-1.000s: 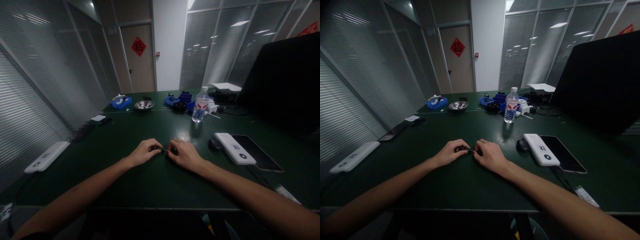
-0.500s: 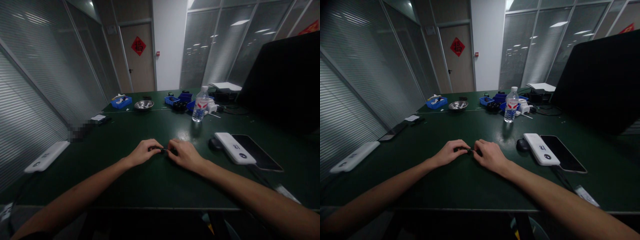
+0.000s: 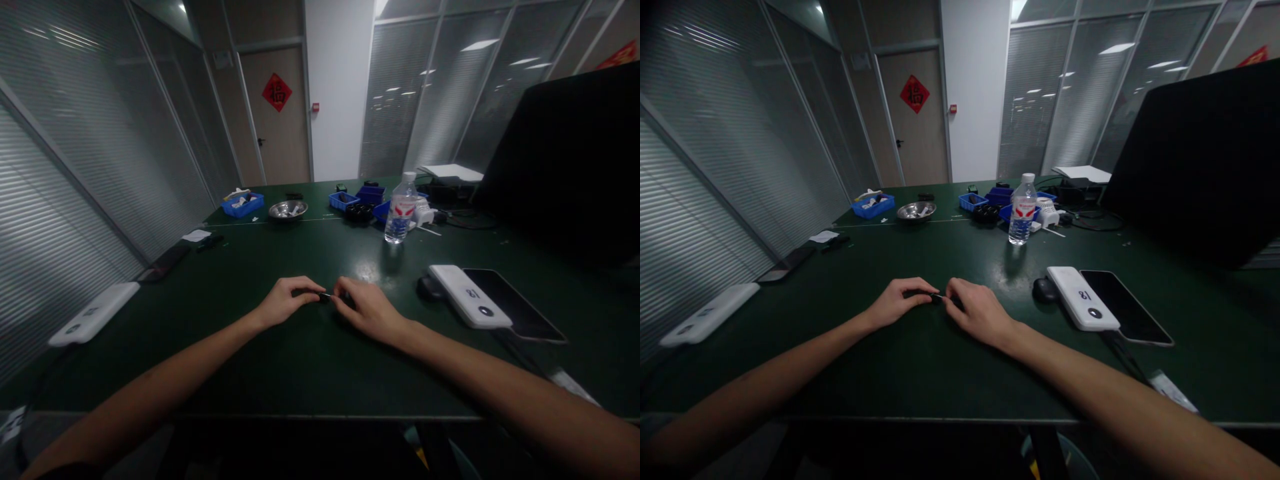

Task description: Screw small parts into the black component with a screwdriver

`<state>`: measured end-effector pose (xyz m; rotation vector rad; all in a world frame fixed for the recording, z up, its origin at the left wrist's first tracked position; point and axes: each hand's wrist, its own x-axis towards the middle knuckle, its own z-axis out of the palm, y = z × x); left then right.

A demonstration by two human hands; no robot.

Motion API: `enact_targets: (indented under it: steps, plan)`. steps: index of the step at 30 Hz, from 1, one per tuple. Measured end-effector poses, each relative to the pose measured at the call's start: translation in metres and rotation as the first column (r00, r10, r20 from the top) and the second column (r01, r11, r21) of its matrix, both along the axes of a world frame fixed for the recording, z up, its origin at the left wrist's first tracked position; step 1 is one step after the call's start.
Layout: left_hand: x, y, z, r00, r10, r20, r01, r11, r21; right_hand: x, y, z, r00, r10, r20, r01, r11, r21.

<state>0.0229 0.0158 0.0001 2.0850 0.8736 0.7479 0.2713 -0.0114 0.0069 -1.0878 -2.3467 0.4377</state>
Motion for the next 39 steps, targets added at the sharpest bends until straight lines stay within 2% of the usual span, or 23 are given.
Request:
enact_targets:
  steps: [5,10,17,25,29,34,39]
  plan:
    - [0.001,-0.001,0.0,0.997,0.009,-0.078,0.002,0.99,0.139,0.0,0.001,0.003,0.991,0.006,0.131,-0.009,1.0,0.021]
    - [0.002,-0.003,0.002,0.993,-0.023,-0.116,0.042,0.986,0.164,-0.003,0.0,0.003,0.986,0.016,0.166,-0.019,1.0,0.012]
    - [0.003,-0.007,0.002,0.995,-0.071,-0.064,0.08,0.984,0.16,-0.004,-0.001,-0.001,0.994,0.052,0.094,-0.053,0.999,0.009]
    - [0.007,-0.008,-0.001,0.996,0.034,0.078,-0.038,0.998,0.045,-0.003,-0.002,-0.004,0.998,0.034,-0.054,-0.033,0.999,0.02]
    - [0.009,-0.01,0.0,0.992,0.055,0.115,-0.056,0.998,0.003,-0.005,-0.003,-0.003,0.994,0.033,-0.107,-0.032,0.999,0.005]
    - [0.013,-0.014,0.004,0.978,0.117,0.175,-0.115,0.993,-0.02,-0.006,-0.005,-0.003,0.981,0.03,-0.194,-0.03,1.0,0.003]
    - [0.016,-0.013,-0.002,0.961,0.139,0.24,-0.138,0.99,-0.02,-0.007,-0.004,-0.009,0.965,0.019,-0.261,-0.021,1.0,-0.004]
